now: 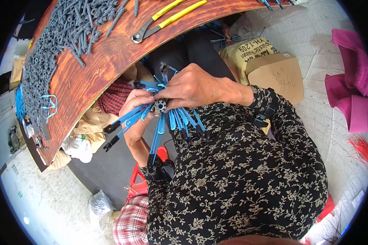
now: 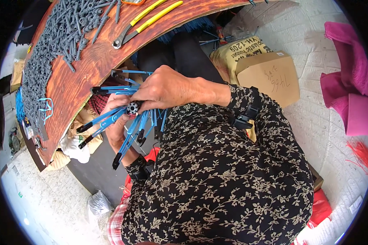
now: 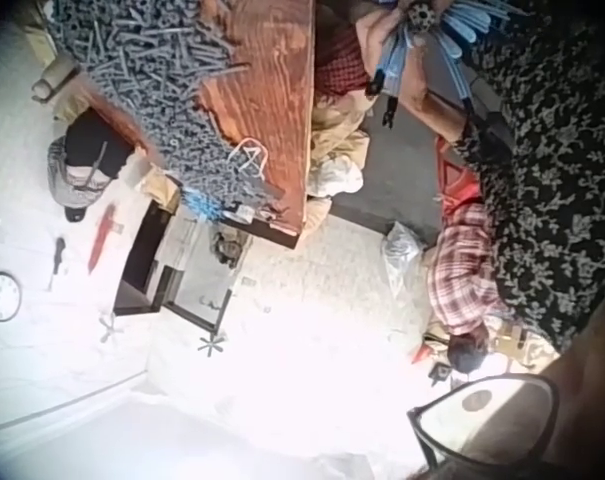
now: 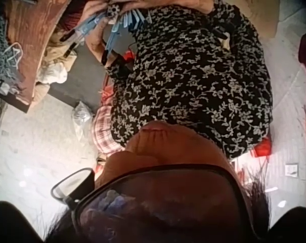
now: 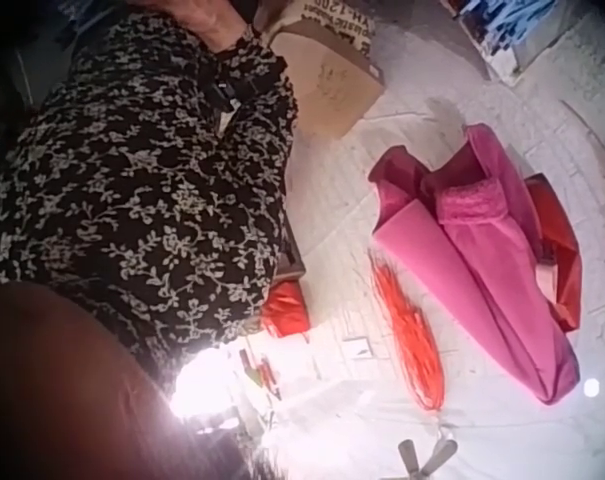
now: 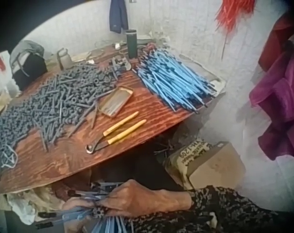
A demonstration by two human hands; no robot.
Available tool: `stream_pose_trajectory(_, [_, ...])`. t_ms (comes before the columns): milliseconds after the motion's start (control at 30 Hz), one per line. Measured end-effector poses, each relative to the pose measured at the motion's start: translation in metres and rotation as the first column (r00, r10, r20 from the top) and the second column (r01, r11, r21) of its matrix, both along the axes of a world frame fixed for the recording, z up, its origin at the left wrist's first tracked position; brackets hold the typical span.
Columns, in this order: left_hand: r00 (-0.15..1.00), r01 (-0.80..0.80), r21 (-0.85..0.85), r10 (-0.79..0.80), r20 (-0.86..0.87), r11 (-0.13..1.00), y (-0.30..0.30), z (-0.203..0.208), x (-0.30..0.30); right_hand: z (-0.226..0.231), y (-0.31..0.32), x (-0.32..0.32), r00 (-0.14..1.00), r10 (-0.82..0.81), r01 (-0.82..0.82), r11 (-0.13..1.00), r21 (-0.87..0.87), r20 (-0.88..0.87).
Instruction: Manually assemble small blue plastic components using a pair of pliers on a production table.
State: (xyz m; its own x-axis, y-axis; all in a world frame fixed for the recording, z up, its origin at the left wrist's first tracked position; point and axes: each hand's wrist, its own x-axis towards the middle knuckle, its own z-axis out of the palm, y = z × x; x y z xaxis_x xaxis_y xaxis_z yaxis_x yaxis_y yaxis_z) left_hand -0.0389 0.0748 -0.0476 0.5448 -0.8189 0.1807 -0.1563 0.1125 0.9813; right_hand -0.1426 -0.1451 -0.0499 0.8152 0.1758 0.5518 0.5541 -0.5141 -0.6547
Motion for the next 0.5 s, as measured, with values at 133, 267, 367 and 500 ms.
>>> stream_pose_trajectory(133, [0.998,0.055,-0.014,-0.055,0.032,0.998,0.001,-0.011,0.006,0.000,0.001,0.000,1.000,-0.014,0.014,1.000,-0.016,0.002])
stream_pose_trajectory(267, [0.992,0.059,-0.075,-0.067,-0.109,0.995,-0.003,-0.017,0.004,0.003,-0.002,0.001,1.000,-0.013,0.012,0.999,-0.034,-0.018])
stream_pose_trajectory(367, [0.960,-0.110,-0.124,0.073,-0.272,0.986,-0.012,-0.018,-0.004,0.002,-0.002,0.001,0.999,-0.037,0.037,0.999,-0.009,0.004])
stream_pose_trajectory(500, [0.962,-0.259,-0.062,0.252,-0.108,0.964,-0.008,-0.020,-0.010,0.002,-0.003,0.001,0.999,-0.038,0.037,0.999,-0.019,-0.020])
